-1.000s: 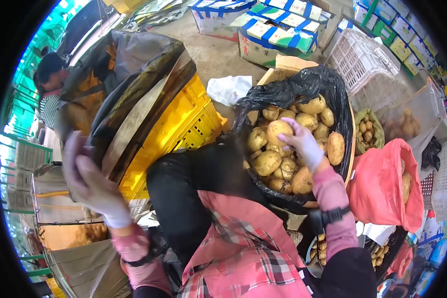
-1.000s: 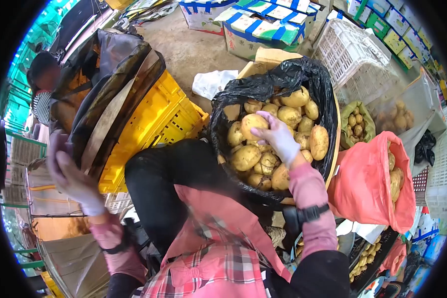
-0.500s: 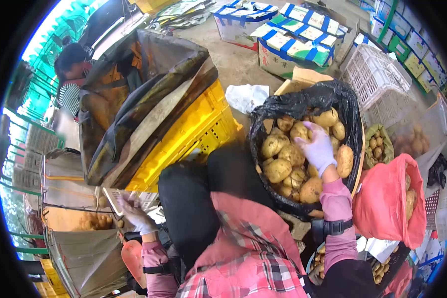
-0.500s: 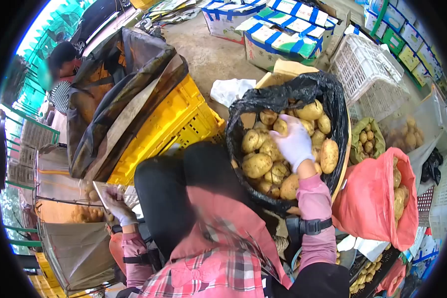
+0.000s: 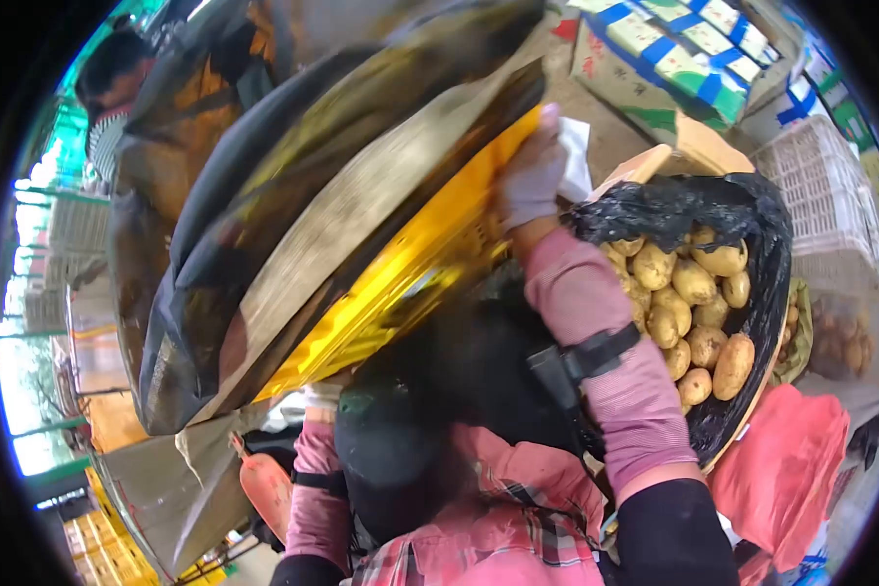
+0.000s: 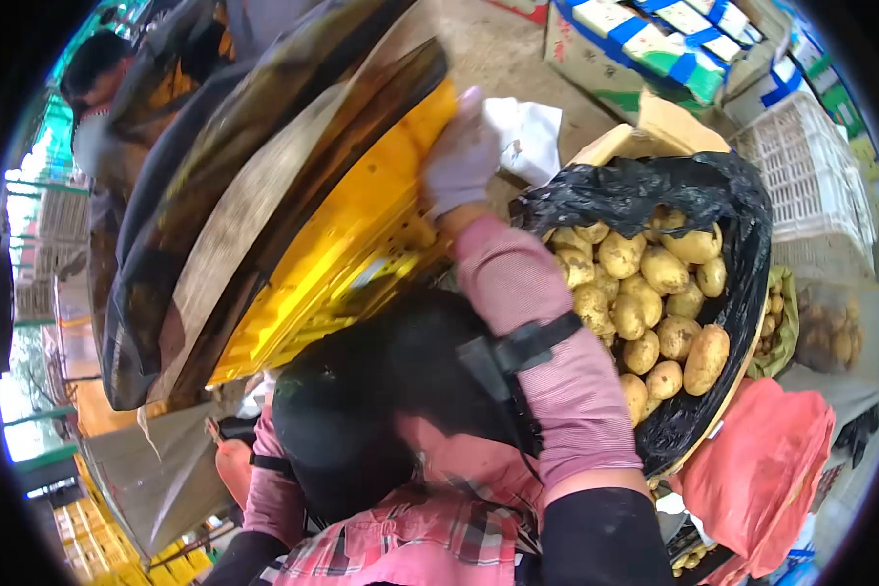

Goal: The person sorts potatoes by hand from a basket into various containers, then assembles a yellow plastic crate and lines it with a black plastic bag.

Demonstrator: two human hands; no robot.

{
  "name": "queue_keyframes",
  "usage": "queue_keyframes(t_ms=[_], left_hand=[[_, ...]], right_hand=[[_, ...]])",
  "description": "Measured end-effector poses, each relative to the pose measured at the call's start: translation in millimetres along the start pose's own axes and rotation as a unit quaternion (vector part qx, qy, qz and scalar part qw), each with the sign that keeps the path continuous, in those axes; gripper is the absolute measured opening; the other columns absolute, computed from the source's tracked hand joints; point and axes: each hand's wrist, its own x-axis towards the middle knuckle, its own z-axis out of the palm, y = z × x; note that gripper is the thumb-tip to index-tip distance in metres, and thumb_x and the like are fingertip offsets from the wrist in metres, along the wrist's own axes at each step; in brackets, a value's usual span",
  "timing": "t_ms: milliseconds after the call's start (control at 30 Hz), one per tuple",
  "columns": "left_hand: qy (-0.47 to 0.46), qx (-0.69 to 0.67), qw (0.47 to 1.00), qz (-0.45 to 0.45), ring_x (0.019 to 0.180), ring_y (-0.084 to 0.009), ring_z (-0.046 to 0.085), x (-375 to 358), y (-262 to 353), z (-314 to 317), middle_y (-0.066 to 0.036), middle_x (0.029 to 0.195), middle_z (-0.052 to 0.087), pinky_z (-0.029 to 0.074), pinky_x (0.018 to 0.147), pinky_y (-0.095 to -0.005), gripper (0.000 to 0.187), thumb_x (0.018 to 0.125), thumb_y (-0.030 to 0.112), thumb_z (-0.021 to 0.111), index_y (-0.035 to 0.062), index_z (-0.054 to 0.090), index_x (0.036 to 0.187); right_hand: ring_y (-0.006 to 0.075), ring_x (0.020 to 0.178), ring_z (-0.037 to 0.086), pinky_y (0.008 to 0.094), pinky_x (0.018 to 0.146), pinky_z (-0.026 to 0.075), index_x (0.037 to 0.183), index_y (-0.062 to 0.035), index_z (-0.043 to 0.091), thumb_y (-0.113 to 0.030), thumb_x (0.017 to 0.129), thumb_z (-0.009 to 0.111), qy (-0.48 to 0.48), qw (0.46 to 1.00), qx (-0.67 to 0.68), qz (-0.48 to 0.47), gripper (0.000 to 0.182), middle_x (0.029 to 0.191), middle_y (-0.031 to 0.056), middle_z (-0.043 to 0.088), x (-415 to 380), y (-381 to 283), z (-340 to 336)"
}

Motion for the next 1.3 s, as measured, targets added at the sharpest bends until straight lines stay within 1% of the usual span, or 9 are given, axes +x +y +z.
queue_keyframes(t_ms=[200,233,500,567,633,800,1000,1167,1300], left_hand=[[0.023,0.016,0.999,0.03,0.087,-0.0172,0.056,-11.4,6.1,1.8,-0.009,0.102,0.058,0.046,0.08,-0.0303,0.042,0.102,0.037,0.042,0.002,0.051,0.122],[0.029,0.021,0.999,0.038,0.087,-0.0173,0.056,-12.8,6.4,2.7,-0.009,0.102,0.058,0.047,0.08,-0.0302,0.042,0.102,0.037,0.042,0.0016,0.051,0.123],[0.093,0.089,0.959,0.251,0.086,-0.0181,0.057,-42.5,40.0,30.6,-0.011,0.102,0.06,0.047,0.08,-0.0294,0.045,0.103,0.036,0.039,-0.0016,0.05,0.126],[0.116,0.109,0.925,0.344,0.086,-0.0183,0.058,-60.8,58.1,46.0,-0.011,0.102,0.06,0.047,0.081,-0.0292,0.046,0.103,0.035,0.038,-0.0024,0.049,0.127],[0.145,0.132,0.874,0.445,0.086,-0.0185,0.058,-84.0,77.2,64.5,-0.011,0.102,0.061,0.047,0.081,-0.029,0.047,0.103,0.035,0.038,-0.0032,0.049,0.127],[0.171,0.216,0.734,0.621,0.086,-0.0191,0.059,-158.3,90.6,109.2,-0.013,0.102,0.062,0.047,0.081,-0.0284,0.049,0.104,0.034,0.036,-0.0052,0.048,0.129],[-0.258,0.19,0.928,0.192,0.092,-0.0222,0.065,-219.5,-2.1,170.9,-0.019,0.12,0.061,0.053,0.081,-0.033,0.051,0.101,0.035,0.049,-0.0032,0.046,0.135],[-0.465,0.055,0.825,-0.317,0.101,-0.0252,0.066,-199.6,-77.0,209.2,-0.017,0.126,0.059,0.055,0.085,-0.0351,0.058,0.103,0.042,0.043,0.005,0.034,0.147],[-0.471,0.049,0.844,-0.254,0.103,-0.0226,0.066,-220.3,-101.1,231.7,-0.012,0.133,0.055,0.058,0.081,-0.0296,0.066,0.102,0.051,0.039,0.0159,0.018,0.153]], right_hand=[[0.0178,0.097,0.062,0.0313,0.086,0.048,0.11,-0.003,0.061,-0.045,0.104,0.031,-0.101,0.954,0.258,0.114,0.052,0.099,0.0071,0.066,-2.4,-21.3,-13.6],[0.0146,0.072,0.061,0.0297,0.065,0.048,0.092,-0.0004,0.063,-0.052,0.102,0.038,-0.087,0.962,0.248,0.072,0.058,0.077,0.0043,0.062,0.8,-6.1,-13.1],[0.0102,0.08,0.063,0.0237,0.073,0.049,0.11,0.0024,0.069,-0.028,0.097,0.062,-0.271,0.954,0.077,0.1,0.034,0.093,0.0051,0.07,27.9,-50.4,-144.2],[0.0118,0.072,0.065,0.0279,0.069,0.051,0.097,0.0014,0.072,-0.023,0.094,0.062,-0.212,0.957,-0.192,-0.056,0.027,0.08,0.0082,0.072,35.2,-51.7,-217.7],[0.027,0.069,0.067,0.0382,0.066,0.05,0.089,-0.0057,0.074,-0.036,0.088,0.059,-0.158,0.884,-0.429,0.102,0.034,0.074,0.0148,0.069,32.3,-30.2,-278.7],[0.0347,0.112,0.062,0.0409,0.097,0.049,0.122,-0.0091,0.065,-0.038,0.079,0.066,-0.22,0.701,-0.666,0.13,0.052,0.122,0.0201,0.064,-18.9,56.5,-286.8],[0.0182,0.098,0.064,0.0296,0.093,0.048,0.118,-0.002,0.064,-0.019,0.068,0.085,-0.244,0.925,-0.264,0.12,0.057,0.106,0.0122,0.068,-15.0,46.0,-306.7],[0.0163,0.111,0.054,0.029,0.099,0.043,0.14,-0.0025,0.043,-0.001,0.065,0.082,-0.314,0.949,-0.004,0.031,0.085,0.119,0.0083,0.059,-116.3,-137.7,-290.9],[0.021,0.129,0.045,0.0329,0.11,0.033,0.15,-0.0032,0.031,-0.003,0.067,0.081,-0.301,0.952,0.031,-0.04,0.097,0.135,0.0138,0.05,-151.9,-151.5,-305.0]])
